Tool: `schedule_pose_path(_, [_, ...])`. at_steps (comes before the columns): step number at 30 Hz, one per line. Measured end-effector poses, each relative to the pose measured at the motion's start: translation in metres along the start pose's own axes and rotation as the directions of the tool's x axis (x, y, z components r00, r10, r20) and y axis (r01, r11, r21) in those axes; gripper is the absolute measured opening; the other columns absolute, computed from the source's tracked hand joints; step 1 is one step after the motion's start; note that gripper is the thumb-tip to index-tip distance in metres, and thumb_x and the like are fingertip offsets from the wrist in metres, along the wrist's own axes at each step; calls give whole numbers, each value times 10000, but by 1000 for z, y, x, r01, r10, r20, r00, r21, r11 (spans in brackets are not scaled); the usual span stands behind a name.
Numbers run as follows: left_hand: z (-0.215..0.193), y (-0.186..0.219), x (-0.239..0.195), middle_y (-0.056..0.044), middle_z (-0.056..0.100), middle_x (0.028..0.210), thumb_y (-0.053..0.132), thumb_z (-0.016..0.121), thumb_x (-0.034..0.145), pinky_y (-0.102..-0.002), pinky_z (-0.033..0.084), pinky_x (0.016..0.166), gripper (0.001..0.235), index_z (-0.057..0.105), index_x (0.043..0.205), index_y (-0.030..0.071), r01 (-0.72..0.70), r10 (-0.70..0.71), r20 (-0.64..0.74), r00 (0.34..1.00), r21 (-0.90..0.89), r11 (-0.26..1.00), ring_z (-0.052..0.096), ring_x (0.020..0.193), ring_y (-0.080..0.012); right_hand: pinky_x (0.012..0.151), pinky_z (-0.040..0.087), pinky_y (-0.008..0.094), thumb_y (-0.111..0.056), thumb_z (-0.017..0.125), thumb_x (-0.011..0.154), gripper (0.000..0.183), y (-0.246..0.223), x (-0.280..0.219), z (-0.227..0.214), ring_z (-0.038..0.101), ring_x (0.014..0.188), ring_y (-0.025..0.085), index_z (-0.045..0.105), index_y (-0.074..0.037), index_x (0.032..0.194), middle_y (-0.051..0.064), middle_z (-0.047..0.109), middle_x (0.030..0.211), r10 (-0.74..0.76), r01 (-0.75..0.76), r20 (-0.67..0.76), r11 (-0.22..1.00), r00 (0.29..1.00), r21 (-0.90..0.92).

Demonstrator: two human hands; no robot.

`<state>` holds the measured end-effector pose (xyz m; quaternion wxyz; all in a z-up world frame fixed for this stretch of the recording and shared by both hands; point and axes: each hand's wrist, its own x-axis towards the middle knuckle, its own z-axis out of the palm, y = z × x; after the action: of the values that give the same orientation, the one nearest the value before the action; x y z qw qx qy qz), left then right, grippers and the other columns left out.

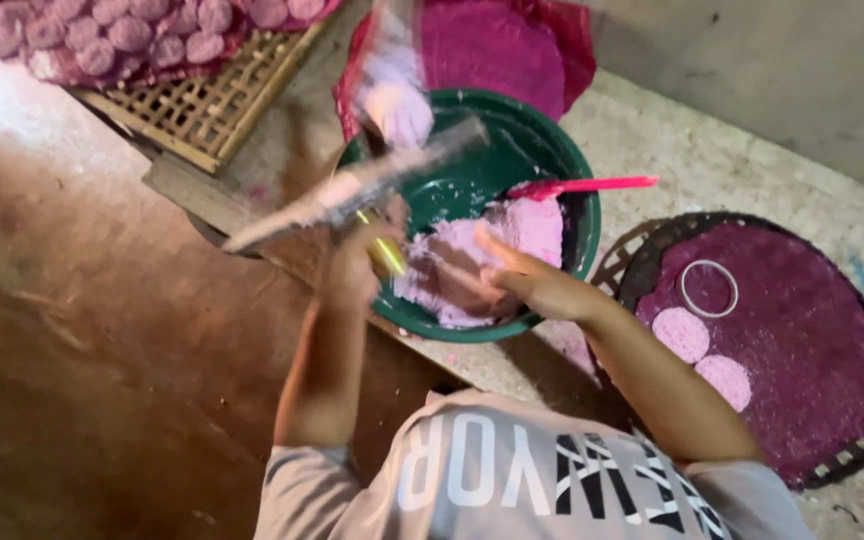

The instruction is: The person scoops pink dough from a green bucket using a pink spatula and loads it into a wooden press. They then press the dough into a circular mold on a purple tray, releasing round discs. The process is repeated to form multiple discs.

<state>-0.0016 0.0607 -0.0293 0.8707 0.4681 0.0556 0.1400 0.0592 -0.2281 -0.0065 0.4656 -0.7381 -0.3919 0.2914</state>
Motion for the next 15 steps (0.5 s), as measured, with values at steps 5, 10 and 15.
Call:
schedule_pose_path(5, [78, -35, -74, -144, 686, 996, 12, 684, 696, -371, 570, 741, 494, 647, 1185, -39, 540, -462, 440, 770, -64, 839, 680, 872, -255, 1269, 375, 543, -608, 605, 1012, 1028, -44, -14, -24, 314, 1586, 367, -76, -255, 1697, 164, 204, 1754, -347, 655, -555, 400, 756, 641])
schedule_pose_path(10, [117, -42, -91, -71, 682, 1128, 50, 706, 774, -330, 548, 898, 502, 626, 1269, 32, 390, -446, 643, 622, 240, 889, 650, 1024, -184, 866, 528, 572, -448, 664, 1014, 1011, -96, -85, -46, 566, 1244, 524, -10, -275, 1748, 221, 299, 1681, -281, 695, -652, 458, 704, 554])
schedule_pose_path(15, [124, -30, -85, -66, 699, 1130, 121, 723, 825, -335, 557, 889, 436, 645, 1248, 52, 48, -396, 694, 602, 463, 885, 668, 1023, -171, 1026, 550, 588, -374, 536, 1017, 725, -119, -155, -59, 495, 1353, 573, 219, -138, 1626, 300, 283, 1601, -454, 452, -332, 888, 827, -89])
